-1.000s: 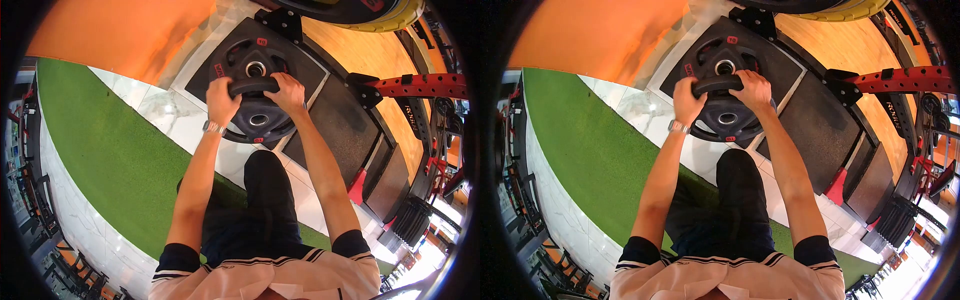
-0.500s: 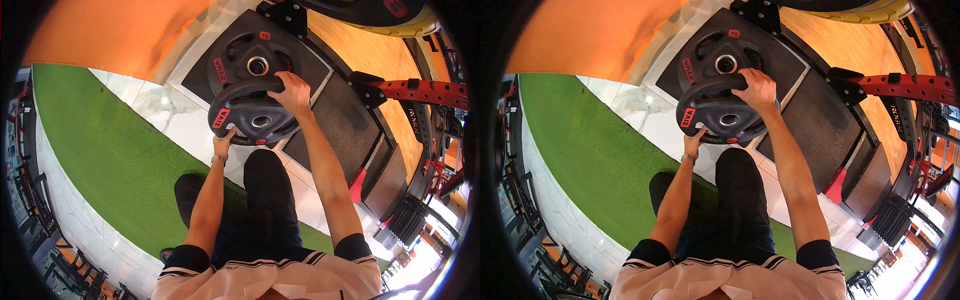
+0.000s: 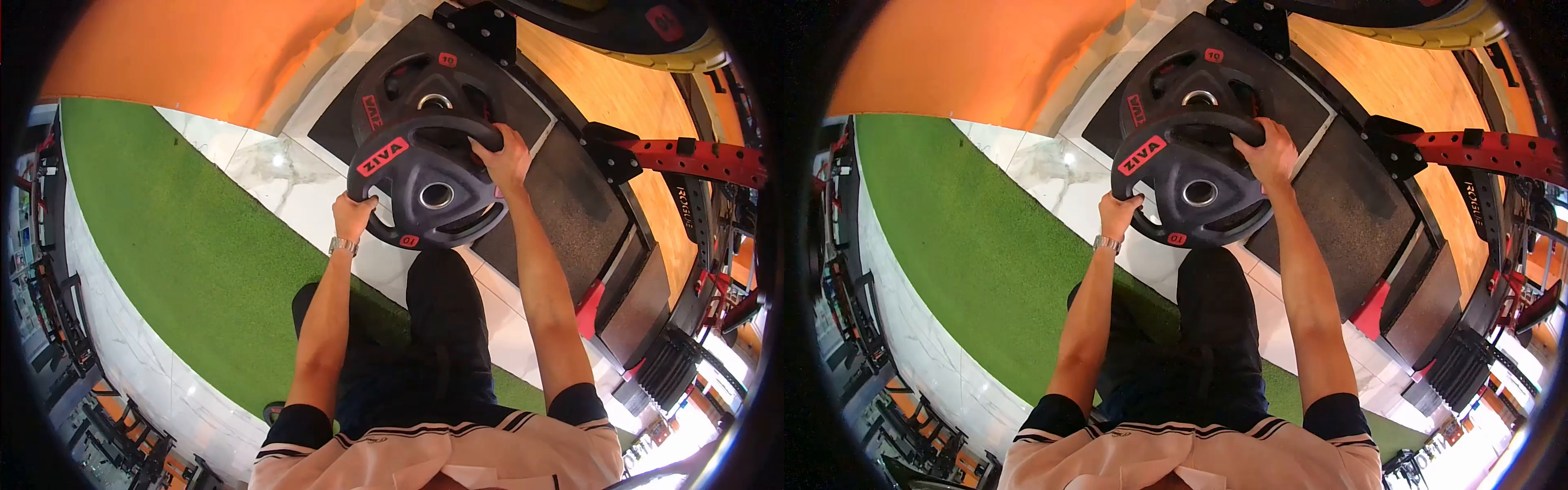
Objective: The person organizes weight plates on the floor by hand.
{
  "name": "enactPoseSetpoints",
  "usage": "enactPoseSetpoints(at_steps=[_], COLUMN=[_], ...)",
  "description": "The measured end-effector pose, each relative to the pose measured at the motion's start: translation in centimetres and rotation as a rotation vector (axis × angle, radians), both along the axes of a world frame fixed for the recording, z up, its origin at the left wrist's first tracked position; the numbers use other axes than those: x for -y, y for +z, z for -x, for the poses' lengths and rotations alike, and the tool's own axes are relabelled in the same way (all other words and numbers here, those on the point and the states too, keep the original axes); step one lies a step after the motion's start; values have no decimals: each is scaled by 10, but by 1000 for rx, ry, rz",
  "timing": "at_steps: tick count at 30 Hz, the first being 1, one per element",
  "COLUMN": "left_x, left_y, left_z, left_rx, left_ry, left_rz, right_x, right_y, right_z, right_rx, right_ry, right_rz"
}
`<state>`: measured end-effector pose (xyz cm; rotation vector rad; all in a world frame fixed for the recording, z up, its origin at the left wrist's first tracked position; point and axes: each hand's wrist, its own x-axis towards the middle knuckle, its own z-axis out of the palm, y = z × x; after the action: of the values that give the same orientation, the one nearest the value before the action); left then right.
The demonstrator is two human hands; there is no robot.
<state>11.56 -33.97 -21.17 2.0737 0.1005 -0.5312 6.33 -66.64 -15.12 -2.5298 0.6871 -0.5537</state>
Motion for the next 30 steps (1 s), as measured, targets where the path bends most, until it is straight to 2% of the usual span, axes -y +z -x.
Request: enactPoseSetpoints(at_steps=[12, 18, 21, 22, 23, 26, 29, 30], left_x=[7, 4, 11, 15, 14, 8, 16, 22], left_y=[26, 21, 29, 43, 42, 19, 21, 22], left_z=[-33, -27, -11, -5, 5, 39, 85, 104], left_rx=[-104, 77, 180, 118, 125, 141, 5, 28], left_ry=[-73, -95, -6, 57, 119, 255, 431, 445], left_rz=[-70, -85, -181, -150, -17, 353, 579, 586], right_x=[3, 4, 7, 8, 9, 11, 12, 13], right_y=[-8, -7, -1, -5, -8, -15, -10, -8], right_z=[-5, -4, -9, -11, -13, -18, -18, -19], right_rx=[23, -51, -125, -145, -165, -249, -277, -278], right_ry=[24, 58, 65, 67, 69, 44, 52, 51], right_rz=[7, -133, -202, -192, -183, -80, -169, -183])
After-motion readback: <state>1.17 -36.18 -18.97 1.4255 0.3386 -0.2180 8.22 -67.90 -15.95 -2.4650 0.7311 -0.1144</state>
